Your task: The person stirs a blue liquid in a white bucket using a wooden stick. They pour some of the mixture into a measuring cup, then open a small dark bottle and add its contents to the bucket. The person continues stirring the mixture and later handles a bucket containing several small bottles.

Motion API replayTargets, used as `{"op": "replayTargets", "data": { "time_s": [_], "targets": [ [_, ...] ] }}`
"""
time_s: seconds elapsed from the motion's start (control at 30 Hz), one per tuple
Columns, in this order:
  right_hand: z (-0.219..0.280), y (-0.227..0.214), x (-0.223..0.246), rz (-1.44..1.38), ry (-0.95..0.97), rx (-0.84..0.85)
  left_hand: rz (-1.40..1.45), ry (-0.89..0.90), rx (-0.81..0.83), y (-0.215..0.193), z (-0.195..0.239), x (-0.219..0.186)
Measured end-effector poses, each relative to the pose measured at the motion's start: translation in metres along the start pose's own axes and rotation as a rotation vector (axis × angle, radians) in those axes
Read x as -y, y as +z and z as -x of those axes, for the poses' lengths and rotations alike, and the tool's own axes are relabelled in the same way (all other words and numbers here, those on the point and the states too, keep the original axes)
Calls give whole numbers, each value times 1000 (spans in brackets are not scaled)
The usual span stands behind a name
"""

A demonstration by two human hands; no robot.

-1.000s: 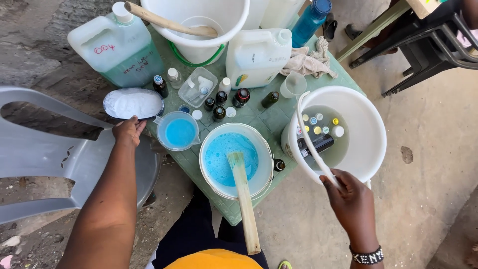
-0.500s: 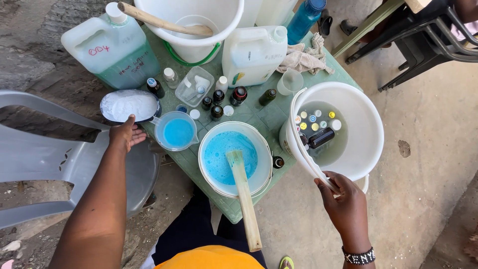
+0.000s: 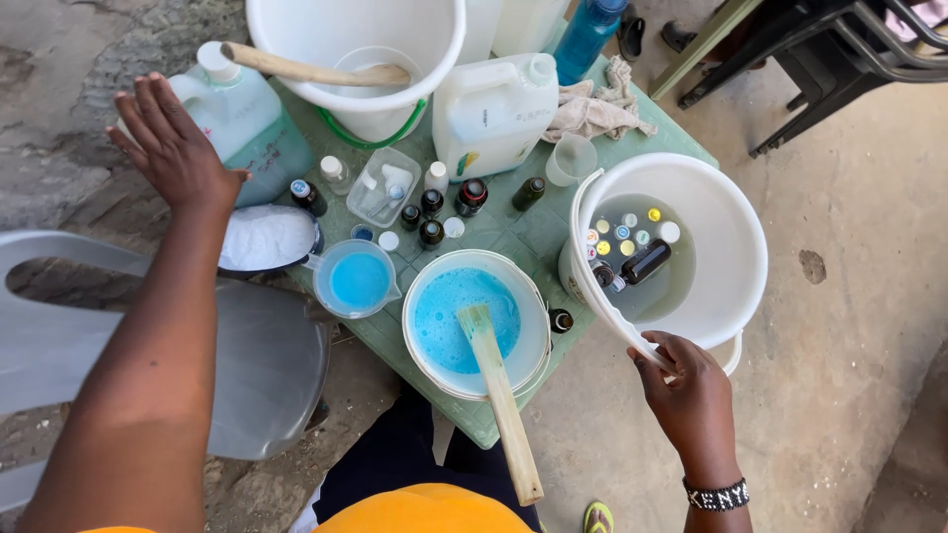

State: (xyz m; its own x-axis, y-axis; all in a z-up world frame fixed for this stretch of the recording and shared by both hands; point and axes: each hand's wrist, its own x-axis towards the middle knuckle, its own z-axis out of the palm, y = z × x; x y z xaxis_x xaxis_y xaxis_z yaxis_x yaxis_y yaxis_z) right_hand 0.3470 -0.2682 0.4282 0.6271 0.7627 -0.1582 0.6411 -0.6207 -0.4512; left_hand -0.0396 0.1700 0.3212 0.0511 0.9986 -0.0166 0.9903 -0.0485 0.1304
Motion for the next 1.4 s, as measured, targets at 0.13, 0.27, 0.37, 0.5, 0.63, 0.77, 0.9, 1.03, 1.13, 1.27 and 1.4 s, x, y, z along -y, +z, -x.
{"op": "replayTargets", "data": {
  "time_s": [0.13,0.27,0.37,0.5,0.63,0.77,0.9,1.03,1.13,1.27,1.4],
  "targets": [
    [3,7,-8,-23,26,-23,-48,131,-257,26,-37,17],
    [5,9,-10,-42,-12,-59,-113,128,-354,31,-53,21],
    [9,11,-14,-41,-4,-59,-154,104,-369,36,-65,21],
    [11,11,-4,-76,6,-42,-167,152,-406,29,-82,25],
    [11,17,-12,-43,-3,-55,-151,177,-398,23,-96,18],
    [12,17,-4,-23,-4,-46,-139,196,-406,18,-109,20],
    [12,14,-3,-1,-29,-30,-183,105,-329,27,-130,18],
    [13,19,-11,-7,-34,-42,-81,202,-371,17,-104,22],
    [12,20,-9,11,-94,-89,108,84,-171,0,-43,17],
    [12,19,-9,-11,-86,-103,223,-282,-239,135,9,108],
    [11,18,-7,-17,-82,-82,1024,-1251,394,252,47,178]
  ]
}}
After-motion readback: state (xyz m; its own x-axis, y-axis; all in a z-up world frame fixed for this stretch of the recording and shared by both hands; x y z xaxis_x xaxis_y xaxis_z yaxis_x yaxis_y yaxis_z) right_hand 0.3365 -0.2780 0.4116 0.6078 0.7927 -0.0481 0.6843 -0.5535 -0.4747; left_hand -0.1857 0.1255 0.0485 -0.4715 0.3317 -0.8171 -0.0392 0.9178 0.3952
